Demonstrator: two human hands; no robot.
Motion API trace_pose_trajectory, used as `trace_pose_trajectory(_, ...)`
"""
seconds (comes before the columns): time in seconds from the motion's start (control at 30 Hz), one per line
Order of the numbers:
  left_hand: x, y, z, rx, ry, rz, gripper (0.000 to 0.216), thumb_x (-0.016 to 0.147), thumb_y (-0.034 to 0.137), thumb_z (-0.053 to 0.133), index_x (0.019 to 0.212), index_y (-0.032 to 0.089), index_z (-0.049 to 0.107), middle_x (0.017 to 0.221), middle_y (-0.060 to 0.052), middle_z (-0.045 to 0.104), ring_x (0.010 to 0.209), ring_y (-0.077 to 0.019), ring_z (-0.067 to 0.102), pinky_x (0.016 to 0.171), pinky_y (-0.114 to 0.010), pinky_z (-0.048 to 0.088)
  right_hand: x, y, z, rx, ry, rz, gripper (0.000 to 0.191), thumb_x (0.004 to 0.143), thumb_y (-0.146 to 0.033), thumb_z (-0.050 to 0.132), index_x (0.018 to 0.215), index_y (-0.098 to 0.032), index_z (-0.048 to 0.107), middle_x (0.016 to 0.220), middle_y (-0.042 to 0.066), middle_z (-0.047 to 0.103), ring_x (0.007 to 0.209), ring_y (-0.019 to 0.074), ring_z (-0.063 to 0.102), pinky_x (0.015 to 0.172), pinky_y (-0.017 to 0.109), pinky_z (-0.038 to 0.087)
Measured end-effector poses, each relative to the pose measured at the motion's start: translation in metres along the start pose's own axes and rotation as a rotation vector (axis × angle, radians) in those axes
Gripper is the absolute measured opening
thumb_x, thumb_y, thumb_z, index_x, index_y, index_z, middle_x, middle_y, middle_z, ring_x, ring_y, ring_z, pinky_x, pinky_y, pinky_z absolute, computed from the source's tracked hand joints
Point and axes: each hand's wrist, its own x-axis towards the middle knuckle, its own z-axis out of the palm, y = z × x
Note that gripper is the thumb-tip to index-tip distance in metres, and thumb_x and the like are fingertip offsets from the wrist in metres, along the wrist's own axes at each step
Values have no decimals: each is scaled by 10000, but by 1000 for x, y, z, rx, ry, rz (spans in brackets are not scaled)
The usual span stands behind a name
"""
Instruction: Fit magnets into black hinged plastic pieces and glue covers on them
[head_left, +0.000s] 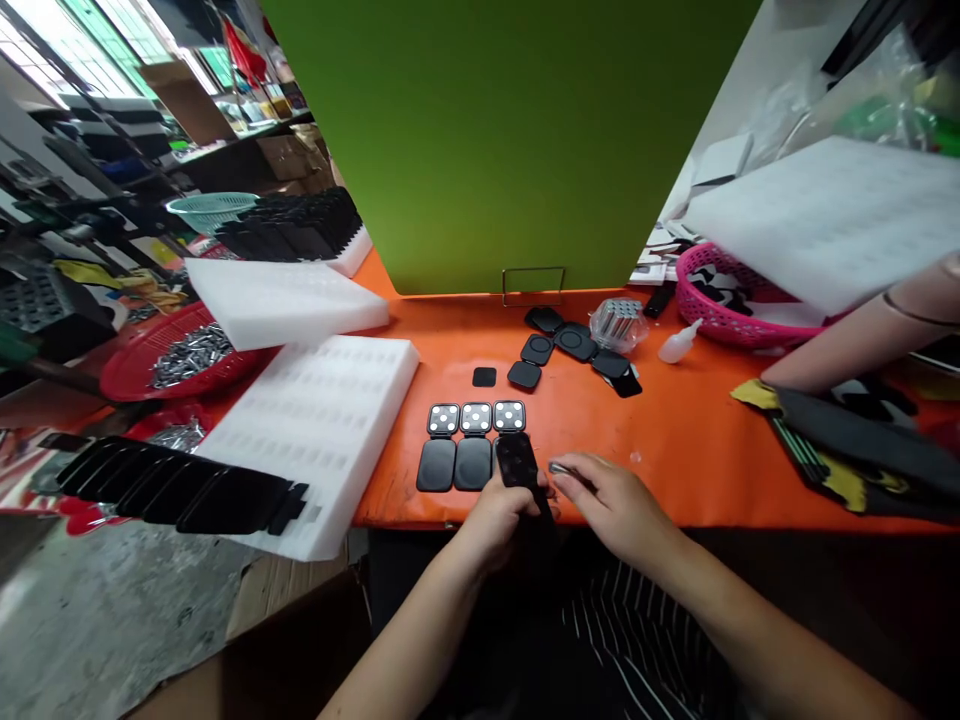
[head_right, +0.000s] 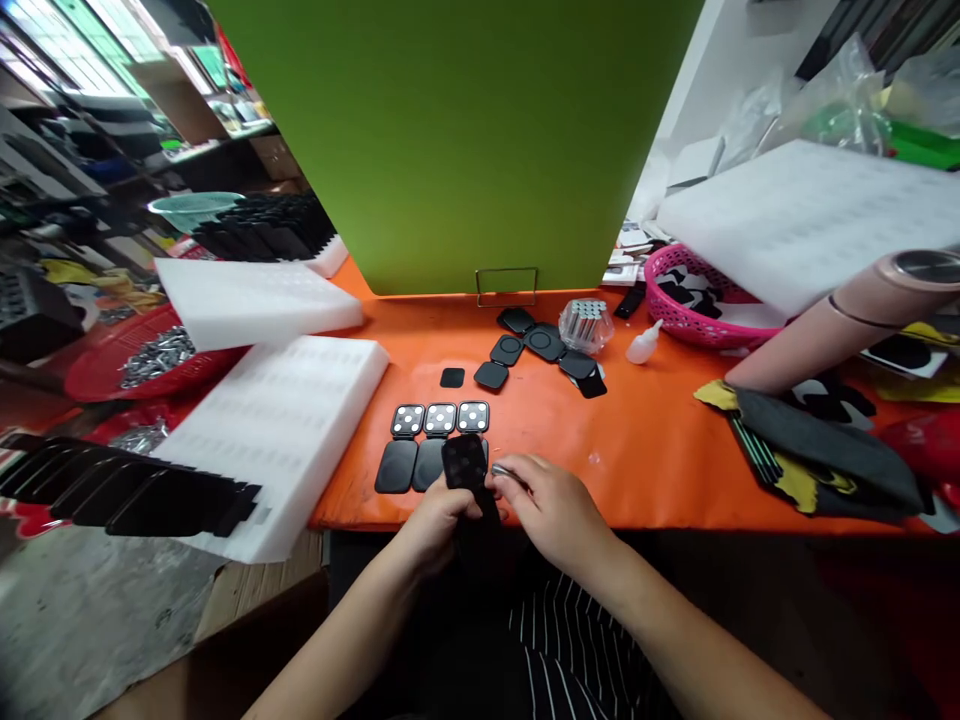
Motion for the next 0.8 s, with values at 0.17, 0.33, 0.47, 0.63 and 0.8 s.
trace_pose_trajectory(0.17, -1, -7, 8, 490, 57, 356, 498, 650, 35, 457, 1118, 203, 480, 1028, -30, 578, 964, -185, 535, 873, -316, 415, 8, -18, 5, -311, -113, -90, 225, 890, -250, 379, 835, -183, 586, 799, 43, 616, 732, 171, 567, 666, 267, 405)
trace_pose_trajectory(0.33, -11, -13, 8, 654, -22, 439, 695, 649, -10, 407, 1305, 214, 352, 1236, -56, 503, 1135, -212, 449, 1006, -368, 306, 10, -18, 2, -450, -132, -88, 258, 899, -221, 340, 810, -169, 577, 787, 60, 604, 711, 177, 559, 649, 275, 376)
trace_pose_trajectory(0.47, -18, -14, 6, 662, -50, 404, 686, 703, 36, 433, 1350, 205, 278, 1237, -88, 512, 1134, -246, 459, 987, -411, 330, 8, -24, -4, -400, -237, -91, 212, 867, -347, 425, 857, -182, 559, 814, 47, 605, 717, 180, 561, 625, 266, 369)
trace_pose_trajectory(0.63, -18, -15, 8, 690, -26, 434, 597, 769, 122, 452, 1341, 183, 292, 1299, -117, 448, 1191, -260, 410, 986, -416, 337, 9, -23, -2, -426, -210, -74, 281, 835, -443, 458, 844, -182, 561, 826, 52, 616, 731, 199, 567, 605, 269, 357)
trace_pose_trajectory(0.8, -16, -16, 10, 677, -9, 434, 577, 755, 136, 481, 1312, 172, 336, 1264, -121, 478, 1195, -266, 402, 982, -417, 341, 11, -16, 5, -337, -198, -103, 221, 825, -399, 490, 797, -199, 581, 764, 12, 622, 659, 151, 551, 556, 238, 331)
